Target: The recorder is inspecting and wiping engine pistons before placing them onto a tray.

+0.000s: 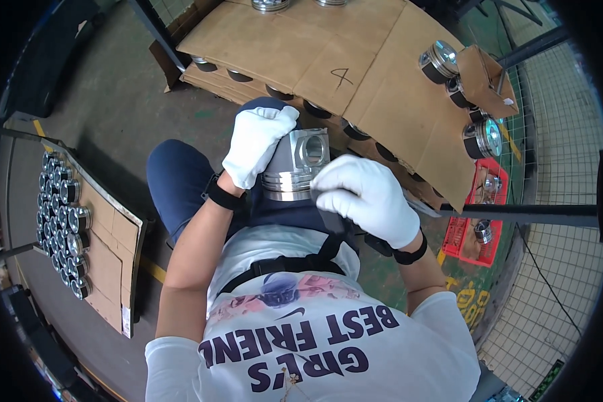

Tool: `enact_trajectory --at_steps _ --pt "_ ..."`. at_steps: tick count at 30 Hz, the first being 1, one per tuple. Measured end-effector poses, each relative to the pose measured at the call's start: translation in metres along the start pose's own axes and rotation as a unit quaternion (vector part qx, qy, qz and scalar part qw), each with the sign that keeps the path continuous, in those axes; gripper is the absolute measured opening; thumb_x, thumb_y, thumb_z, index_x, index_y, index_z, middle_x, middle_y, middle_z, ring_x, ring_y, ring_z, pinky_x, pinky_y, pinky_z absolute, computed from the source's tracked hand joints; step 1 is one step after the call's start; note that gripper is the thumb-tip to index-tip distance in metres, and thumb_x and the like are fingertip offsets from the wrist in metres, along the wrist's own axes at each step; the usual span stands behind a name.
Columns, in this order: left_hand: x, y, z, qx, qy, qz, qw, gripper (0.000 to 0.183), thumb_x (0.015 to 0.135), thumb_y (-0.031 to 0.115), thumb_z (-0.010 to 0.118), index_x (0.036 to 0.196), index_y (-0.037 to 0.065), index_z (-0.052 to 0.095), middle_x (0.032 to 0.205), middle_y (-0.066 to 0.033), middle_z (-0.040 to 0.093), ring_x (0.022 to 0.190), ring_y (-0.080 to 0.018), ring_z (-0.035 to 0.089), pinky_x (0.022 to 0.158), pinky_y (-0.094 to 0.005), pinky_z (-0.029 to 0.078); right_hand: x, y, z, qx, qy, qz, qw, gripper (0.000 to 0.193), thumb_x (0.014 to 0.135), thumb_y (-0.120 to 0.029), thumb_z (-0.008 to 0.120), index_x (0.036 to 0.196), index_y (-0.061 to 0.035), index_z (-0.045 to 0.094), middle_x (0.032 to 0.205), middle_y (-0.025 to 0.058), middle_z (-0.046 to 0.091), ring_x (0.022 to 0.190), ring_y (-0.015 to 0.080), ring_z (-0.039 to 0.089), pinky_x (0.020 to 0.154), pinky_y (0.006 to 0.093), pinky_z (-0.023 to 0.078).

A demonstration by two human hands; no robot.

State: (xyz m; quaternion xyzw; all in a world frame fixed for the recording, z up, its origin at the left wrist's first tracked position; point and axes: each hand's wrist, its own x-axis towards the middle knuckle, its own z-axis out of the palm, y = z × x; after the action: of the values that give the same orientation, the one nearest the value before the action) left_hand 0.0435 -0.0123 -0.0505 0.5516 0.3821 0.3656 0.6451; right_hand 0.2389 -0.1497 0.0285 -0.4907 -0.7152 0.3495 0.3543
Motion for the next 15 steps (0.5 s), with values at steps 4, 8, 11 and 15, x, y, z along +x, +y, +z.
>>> enact_trajectory --at_steps 4,8,11,15 --pt "-0.004 0.002 0.01 0.015 0.032 0.056 0.998 0.011 0.092 0.005 0.068 0.086 -0.004 0.072 0.073 0.004 0.065 0.068 -0.0024 0.055 0.061 -0.0234 0.045 0.006 0.001 0.009 -0.019 0.101 0.101 0.99 0.022 0.085 -0.017 0.077 0.099 -0.0046 0.066 0.092 0.0126 0.068 0.083 0.0314 0.066 0.075 0.0383 0.052" --pt "-0.002 -0.001 0.012 0.024 0.02 0.067 0.997 0.015 0.094 0.007 0.067 0.085 -0.003 0.071 0.071 0.0016 0.065 0.065 -0.0039 0.055 0.06 -0.0247 0.045 0.008 0.007 0.014 -0.001 0.121 0.122 0.985 0.023 0.088 -0.017 0.075 0.102 -0.0033 0.065 0.092 0.0149 0.068 0.085 0.0319 0.067 0.075 0.039 0.052" --pt "-0.003 0.011 0.019 0.062 0.031 0.04 0.997 0.023 0.095 0.011 0.065 0.078 -0.003 0.068 0.064 -0.0009 0.062 0.06 -0.0054 0.053 0.057 -0.0265 0.043 0.012 0.007 0.017 -0.033 0.133 0.093 0.986 0.022 0.088 -0.017 0.075 0.101 -0.003 0.065 0.091 0.0145 0.069 0.084 0.0312 0.068 0.074 0.0385 0.052" --pt "-0.002 0.012 0.022 0.132 0.041 0.041 0.99 0.036 0.097 0.018 0.063 0.067 -0.003 0.061 0.056 -0.0073 0.057 0.05 -0.0111 0.05 0.053 -0.0312 0.04 0.017 0.005 0.018 -0.026 0.124 0.112 0.986 0.021 0.089 -0.017 0.074 0.101 -0.0032 0.065 0.089 0.0143 0.069 0.082 0.0299 0.068 0.074 0.0383 0.052"
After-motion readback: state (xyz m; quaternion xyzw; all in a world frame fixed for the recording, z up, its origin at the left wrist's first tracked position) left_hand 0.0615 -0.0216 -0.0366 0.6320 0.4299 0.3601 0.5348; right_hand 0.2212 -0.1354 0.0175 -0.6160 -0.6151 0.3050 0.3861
